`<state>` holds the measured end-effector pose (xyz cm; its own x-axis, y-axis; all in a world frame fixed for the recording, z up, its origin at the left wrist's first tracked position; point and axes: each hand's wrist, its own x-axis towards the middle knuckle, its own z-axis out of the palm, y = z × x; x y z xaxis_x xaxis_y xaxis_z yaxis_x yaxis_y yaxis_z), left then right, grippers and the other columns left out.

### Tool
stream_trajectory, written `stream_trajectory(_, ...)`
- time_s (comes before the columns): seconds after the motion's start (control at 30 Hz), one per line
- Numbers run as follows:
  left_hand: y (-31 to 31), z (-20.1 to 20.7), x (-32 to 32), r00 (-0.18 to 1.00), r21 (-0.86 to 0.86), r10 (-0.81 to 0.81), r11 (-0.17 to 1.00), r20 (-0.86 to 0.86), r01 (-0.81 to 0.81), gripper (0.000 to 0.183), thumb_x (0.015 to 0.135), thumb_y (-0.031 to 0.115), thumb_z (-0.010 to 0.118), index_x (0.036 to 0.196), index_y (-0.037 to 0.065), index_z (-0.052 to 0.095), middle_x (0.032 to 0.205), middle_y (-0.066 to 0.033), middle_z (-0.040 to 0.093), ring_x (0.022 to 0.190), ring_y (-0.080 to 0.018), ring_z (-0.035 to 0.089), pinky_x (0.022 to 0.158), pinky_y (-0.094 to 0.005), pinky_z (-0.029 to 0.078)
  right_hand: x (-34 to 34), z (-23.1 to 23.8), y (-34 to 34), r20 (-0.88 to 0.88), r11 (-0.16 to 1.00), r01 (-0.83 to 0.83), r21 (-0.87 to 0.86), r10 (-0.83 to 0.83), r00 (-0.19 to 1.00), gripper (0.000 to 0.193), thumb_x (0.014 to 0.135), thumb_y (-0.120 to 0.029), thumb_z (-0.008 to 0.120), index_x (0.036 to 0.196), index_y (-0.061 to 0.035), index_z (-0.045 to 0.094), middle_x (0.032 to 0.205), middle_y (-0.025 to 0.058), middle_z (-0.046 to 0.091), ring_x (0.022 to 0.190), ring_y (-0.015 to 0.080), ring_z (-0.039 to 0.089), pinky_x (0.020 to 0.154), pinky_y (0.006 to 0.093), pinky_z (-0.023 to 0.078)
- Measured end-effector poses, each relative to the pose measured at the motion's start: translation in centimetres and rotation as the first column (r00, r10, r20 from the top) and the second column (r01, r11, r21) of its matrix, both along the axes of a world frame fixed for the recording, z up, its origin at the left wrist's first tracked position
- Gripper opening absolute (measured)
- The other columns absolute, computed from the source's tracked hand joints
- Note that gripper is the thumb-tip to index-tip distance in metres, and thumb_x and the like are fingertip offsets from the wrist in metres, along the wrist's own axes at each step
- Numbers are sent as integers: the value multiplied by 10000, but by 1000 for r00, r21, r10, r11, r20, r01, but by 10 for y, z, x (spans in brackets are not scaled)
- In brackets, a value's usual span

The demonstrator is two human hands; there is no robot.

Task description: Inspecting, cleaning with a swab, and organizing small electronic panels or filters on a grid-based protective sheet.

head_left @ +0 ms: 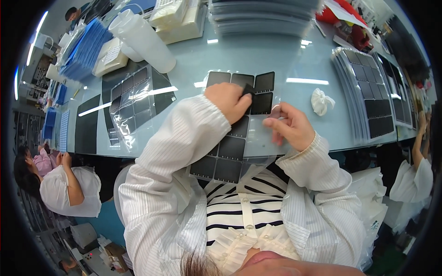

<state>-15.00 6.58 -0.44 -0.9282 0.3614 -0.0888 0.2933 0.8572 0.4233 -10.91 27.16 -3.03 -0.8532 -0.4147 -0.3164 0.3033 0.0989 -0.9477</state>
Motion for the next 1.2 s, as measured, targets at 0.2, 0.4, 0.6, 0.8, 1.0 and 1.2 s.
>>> stream_trajectory(0.2, 6, -8, -2, 994, 215, -41, 976, 106, 17, 558, 848, 520, 451, 757, 4, 644, 709, -216, 609, 700, -387, 591, 669, -428, 453, -13, -4, -19, -157, 995, -39, -95, 23, 987, 193, 815, 37, 538, 1003, 15, 505, 763, 74, 591, 513, 92, 533, 440, 204, 412)
stream_trajectory(0.4, -1, -8, -2, 978, 234, -118, 969, 174, 75, 604, 802, 593, 455, 786, 24, 657, 754, -193, 624, 744, -349, 604, 705, -405, 461, -22, -8, -10, -101, 989, -134, -62, 127, 987, 245, 822, 33, 467, 1063, 22, 510, 881, 136, 638, 497, 103, 517, 444, 215, 410)
stream_trajectory(0.6, -2, -28, -14, 991, 250, -24, 968, 128, -8, 539, 801, 521, 460, 812, 19, 655, 808, -177, 638, 784, -337, 609, 733, -404, 463, -27, -16, 6, -26, 983, -183, -31, 182, 983, 275, 812, 32, 476, 1084, 27, 511, 843, 104, 618, 488, 106, 512, 444, 219, 404)
stream_trajectory(0.8, 5, -12, -12, 988, 71, -76, 995, 134, 67, 739, 783, 688, 355, 675, 26, 666, 623, -177, 607, 638, -307, 617, 633, -393, 476, -29, -14, -10, -150, 991, -99, 91, 112, 982, 205, 795, 31, 506, 999, 13, 519, 765, 81, 612, 456, 98, 483, 407, 217, 375)
stream_trajectory(1.0, -6, -20, -19, 970, 269, -145, 959, 194, 90, 660, 782, 629, 408, 712, 24, 661, 669, -148, 623, 688, -297, 622, 644, -368, 471, -37, -5, -16, -182, 977, -183, 113, 202, 962, 165, 786, 26, 523, 949, 19, 541, 761, 82, 615, 455, 81, 477, 397, 207, 367)
stream_trajectory(1.2, -13, -26, -23, 971, 280, -141, 956, 191, 84, 459, 770, 416, 460, 747, -5, 640, 754, -173, 637, 742, -323, 617, 688, -391, 470, -36, -6, -11, -43, 982, -190, 18, 191, 981, 283, 801, -18, 549, 1077, 41, 532, 809, 85, 606, 466, 86, 492, 399, 211, 385)
